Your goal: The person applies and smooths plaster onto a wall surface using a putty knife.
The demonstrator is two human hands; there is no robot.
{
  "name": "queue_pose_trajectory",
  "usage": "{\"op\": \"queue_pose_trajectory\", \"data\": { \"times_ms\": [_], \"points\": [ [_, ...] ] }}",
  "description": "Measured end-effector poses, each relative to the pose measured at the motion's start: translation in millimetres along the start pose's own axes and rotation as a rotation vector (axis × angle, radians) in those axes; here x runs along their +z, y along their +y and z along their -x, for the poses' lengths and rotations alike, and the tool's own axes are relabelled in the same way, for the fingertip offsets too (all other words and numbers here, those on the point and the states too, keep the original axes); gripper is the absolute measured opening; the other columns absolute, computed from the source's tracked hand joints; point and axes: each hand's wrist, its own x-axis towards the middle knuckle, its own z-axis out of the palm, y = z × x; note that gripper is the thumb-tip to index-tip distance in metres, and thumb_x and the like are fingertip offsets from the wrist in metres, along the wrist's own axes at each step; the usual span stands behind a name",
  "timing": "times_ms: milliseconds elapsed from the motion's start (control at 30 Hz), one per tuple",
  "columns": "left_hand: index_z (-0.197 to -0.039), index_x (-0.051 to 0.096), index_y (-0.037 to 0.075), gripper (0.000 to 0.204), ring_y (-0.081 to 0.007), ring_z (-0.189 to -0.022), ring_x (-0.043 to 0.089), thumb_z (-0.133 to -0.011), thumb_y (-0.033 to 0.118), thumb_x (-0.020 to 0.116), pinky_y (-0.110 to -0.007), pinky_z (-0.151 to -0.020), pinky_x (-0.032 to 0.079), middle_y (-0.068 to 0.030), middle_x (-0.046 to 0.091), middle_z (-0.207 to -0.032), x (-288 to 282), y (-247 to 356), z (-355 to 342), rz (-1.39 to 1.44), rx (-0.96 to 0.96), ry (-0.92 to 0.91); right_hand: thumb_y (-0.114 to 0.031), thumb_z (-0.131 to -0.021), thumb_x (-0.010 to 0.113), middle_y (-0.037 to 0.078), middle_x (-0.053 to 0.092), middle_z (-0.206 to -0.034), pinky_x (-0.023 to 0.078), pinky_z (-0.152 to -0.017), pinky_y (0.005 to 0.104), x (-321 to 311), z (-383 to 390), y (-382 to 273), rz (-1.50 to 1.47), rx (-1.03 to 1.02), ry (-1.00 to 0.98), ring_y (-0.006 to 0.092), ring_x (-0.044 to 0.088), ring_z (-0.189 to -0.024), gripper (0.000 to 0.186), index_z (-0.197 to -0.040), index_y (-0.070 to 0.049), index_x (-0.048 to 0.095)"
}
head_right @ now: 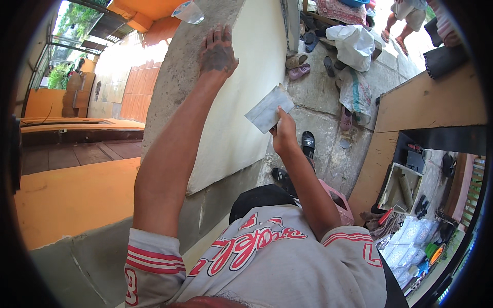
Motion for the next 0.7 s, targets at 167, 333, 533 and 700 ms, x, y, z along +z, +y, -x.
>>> {"op": "queue_pose_trajectory", "data": {
  "times_ms": [167, 333, 533, 700],
  "points": [
    [-0.154, 0.023, 0.009, 0.089, -0.0309, -0.146, 0.027, -0.084, 0.031, 0.073, -0.042, -0.120, 0.026, -0.0131, 0.028, -0.158, 0, -1, 1, 0.035, -0.002, 0.034, -0.026, -0.101, 0.048, 0.010, 0.057, -0.132, 0.044, -0.102, 0.0433, 3, -1, -8, 0.036, -0.013, -0.025, 0.0254, 0.057, -0.120, 0.042, -0.135, -0.002, 0.046],
    [-0.154, 0.023, 0.008, 0.088, -0.0306, -0.147, 0.026, -0.085, 0.030, 0.073, -0.042, -0.120, 0.025, -0.0123, 0.026, -0.159, -2, -3, -1, 0.063, -0.009, 0.017, -0.027, -0.102, 0.048, 0.009, 0.059, -0.125, 0.048, -0.095, 0.0395, 12, -2, -20, 0.022, -0.046, -0.027, 0.0211, 0.060, -0.110, 0.037, -0.130, -0.002, 0.049],
    [-0.154, 0.022, 0.007, 0.083, -0.0292, -0.148, 0.023, -0.089, 0.030, 0.068, -0.040, -0.122, 0.022, -0.0107, 0.024, -0.160, -2, 0, -28, 0.086, 0.013, -0.038, -0.026, -0.101, 0.047, 0.009, 0.058, -0.131, 0.043, -0.102, 0.0444, 13, -24, -45, 0.027, -0.072, -0.068, 0.0262, 0.057, -0.119, 0.042, -0.136, -0.003, 0.045],
    [-0.154, 0.023, 0.005, 0.078, -0.0301, -0.149, 0.022, -0.091, 0.028, 0.064, -0.040, -0.122, 0.021, -0.0109, 0.023, -0.161, 4, 14, -106, 0.095, 0.049, -0.120, -0.028, -0.101, 0.050, 0.008, 0.060, -0.118, 0.051, -0.090, 0.0377, 6, -72, -71, -0.023, -0.067, -0.010, 0.0203, 0.062, -0.106, 0.034, -0.126, -0.004, 0.049]
  ]
}}
